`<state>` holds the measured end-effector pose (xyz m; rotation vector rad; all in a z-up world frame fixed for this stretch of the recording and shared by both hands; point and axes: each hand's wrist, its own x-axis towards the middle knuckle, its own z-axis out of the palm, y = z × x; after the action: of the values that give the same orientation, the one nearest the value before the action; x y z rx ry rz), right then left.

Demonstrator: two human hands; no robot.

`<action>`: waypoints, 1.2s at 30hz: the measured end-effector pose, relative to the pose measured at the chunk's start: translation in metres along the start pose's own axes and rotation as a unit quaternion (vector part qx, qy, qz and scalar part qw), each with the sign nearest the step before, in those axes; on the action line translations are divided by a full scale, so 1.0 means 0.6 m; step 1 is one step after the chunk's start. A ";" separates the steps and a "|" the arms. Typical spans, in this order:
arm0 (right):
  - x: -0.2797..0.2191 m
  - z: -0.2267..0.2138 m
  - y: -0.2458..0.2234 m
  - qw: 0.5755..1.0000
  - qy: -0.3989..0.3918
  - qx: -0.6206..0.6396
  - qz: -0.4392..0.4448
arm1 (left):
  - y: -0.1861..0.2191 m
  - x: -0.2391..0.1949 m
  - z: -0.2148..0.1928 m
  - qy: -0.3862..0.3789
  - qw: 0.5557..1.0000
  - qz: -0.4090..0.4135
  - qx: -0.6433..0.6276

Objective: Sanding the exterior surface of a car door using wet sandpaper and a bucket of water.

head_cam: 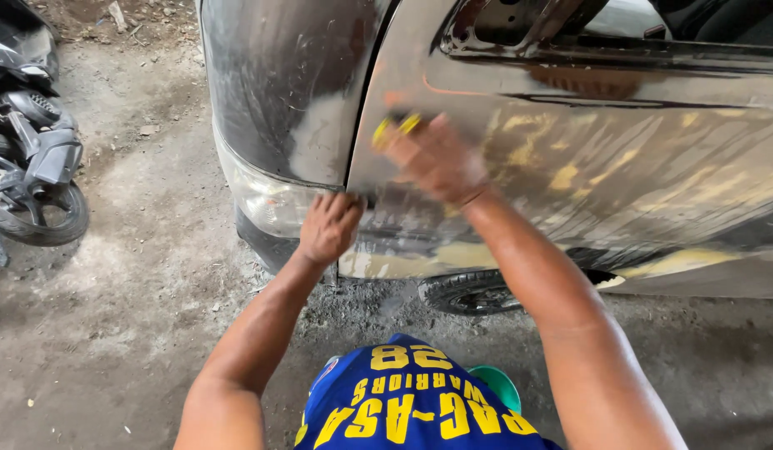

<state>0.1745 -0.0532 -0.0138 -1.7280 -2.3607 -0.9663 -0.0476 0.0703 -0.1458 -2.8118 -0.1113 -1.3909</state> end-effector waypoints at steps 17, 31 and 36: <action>-0.211 -0.077 0.128 0.867 0.303 -0.074 0.388 | 0.039 0.262 -0.013 0.114 0.986 0.114 0.040; -0.315 -0.022 0.157 0.902 0.261 -0.090 0.333 | 0.127 0.354 0.045 0.183 0.979 0.034 0.079; -0.362 -0.058 0.183 0.769 0.432 0.015 0.472 | 0.144 0.341 0.033 0.246 0.955 -0.109 0.124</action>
<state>0.3406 -0.2344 -0.0238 -1.5810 -0.7604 -1.1008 0.0975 -0.0023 0.0070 -2.2306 -0.5584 -1.9201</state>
